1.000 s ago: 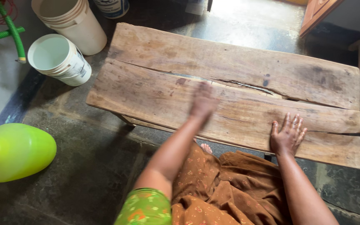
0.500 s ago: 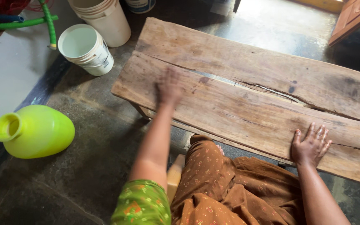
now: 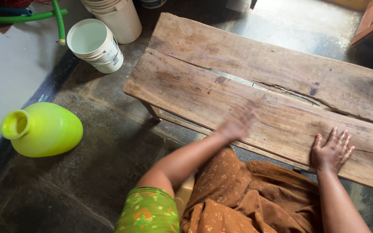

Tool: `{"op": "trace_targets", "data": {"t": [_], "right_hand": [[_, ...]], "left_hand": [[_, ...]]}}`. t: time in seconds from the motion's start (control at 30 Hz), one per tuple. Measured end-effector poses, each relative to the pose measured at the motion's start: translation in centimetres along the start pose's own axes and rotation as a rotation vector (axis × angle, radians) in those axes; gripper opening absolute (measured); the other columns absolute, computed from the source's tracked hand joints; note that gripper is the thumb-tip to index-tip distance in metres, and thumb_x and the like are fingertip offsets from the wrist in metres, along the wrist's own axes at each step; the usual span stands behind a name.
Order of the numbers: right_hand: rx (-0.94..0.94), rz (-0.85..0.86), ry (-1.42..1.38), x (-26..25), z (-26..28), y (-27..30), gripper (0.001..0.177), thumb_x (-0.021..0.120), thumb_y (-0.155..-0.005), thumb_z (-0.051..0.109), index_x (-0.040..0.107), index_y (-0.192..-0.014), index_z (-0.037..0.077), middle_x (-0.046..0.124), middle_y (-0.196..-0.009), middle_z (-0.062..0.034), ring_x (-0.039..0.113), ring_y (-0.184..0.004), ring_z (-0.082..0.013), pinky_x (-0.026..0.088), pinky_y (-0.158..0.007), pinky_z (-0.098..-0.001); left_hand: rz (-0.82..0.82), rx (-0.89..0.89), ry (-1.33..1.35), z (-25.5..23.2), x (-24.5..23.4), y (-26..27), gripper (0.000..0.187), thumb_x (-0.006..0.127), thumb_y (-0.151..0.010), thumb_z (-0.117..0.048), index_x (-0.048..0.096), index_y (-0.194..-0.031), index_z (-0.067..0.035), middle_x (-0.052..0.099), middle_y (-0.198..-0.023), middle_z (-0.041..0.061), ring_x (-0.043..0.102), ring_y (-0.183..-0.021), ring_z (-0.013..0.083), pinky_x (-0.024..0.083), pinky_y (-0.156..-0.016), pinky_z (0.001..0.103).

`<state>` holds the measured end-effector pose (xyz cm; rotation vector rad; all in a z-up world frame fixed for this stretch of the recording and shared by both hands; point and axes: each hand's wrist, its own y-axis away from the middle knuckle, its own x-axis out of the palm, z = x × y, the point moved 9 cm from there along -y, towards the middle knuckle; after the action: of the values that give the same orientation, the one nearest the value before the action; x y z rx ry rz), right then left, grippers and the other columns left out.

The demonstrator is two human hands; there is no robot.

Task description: The person wipes a wooden bench with a cloth, repeatedly dipping the cloth into a small bucket of water and scrubbing the surface. The person works across the bench, occasionally adjusting the cloth and continuing to wipe the wood.

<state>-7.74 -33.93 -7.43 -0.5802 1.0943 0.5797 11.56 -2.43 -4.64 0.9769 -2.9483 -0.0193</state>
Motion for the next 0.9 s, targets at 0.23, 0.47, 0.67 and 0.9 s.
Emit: {"op": "trace_targets", "data": {"t": [0.23, 0.47, 0.67, 0.9], "right_hand": [[-0.004, -0.005, -0.002, 0.0, -0.1, -0.1, 0.075, 0.041, -0.102, 0.056, 0.033, -0.163, 0.013, 0.018, -0.173, -0.0180, 0.010, -0.160, -0.0305, 0.000, -0.127, -0.0524], [-0.008, -0.002, -0.005, -0.1, 0.2, 0.0, 0.074, 0.041, -0.103, 0.055, 0.034, -0.163, 0.012, 0.018, -0.173, -0.0187, 0.010, -0.160, -0.0316, 0.000, -0.127, -0.0530], [-0.001, 0.002, 0.002, -0.3, 0.6, 0.1, 0.074, 0.042, -0.103, 0.055, 0.035, -0.162, 0.011, 0.019, -0.173, -0.0193, 0.011, -0.161, -0.0321, 0.000, -0.127, -0.0537], [-0.008, 0.006, 0.015, -0.4, 0.8, 0.2, 0.074, 0.041, -0.103, 0.054, 0.034, -0.163, 0.011, 0.020, -0.172, -0.0201, 0.011, -0.160, -0.0326, 0.001, -0.127, -0.0531]], "left_hand": [[0.226, 0.076, -0.838, -0.9, 1.7, -0.1, 0.056, 0.029, -0.105, -0.040, 0.033, -0.156, -0.017, 0.020, -0.169, 0.005, 0.015, -0.157, 0.0201, 0.004, -0.128, 0.041], [-0.536, -0.087, -1.325, -0.7, -27.3, 9.6, 0.057, 0.040, -0.109, -0.033, 0.025, -0.161, -0.017, 0.014, -0.171, 0.005, 0.010, -0.158, 0.0246, 0.010, -0.128, 0.048], [-0.787, -0.696, -1.235, -1.3, -35.3, 12.9, 0.058, 0.038, -0.112, -0.034, 0.021, -0.163, -0.013, 0.010, -0.173, 0.008, 0.007, -0.158, 0.0294, 0.007, -0.130, 0.050], [-0.404, -0.285, -1.501, -3.7, -22.2, 1.5, 0.071, 0.025, -0.107, -0.053, 0.017, -0.160, -0.007, 0.006, -0.170, 0.013, 0.006, -0.157, 0.0301, 0.002, -0.127, 0.041]]}}
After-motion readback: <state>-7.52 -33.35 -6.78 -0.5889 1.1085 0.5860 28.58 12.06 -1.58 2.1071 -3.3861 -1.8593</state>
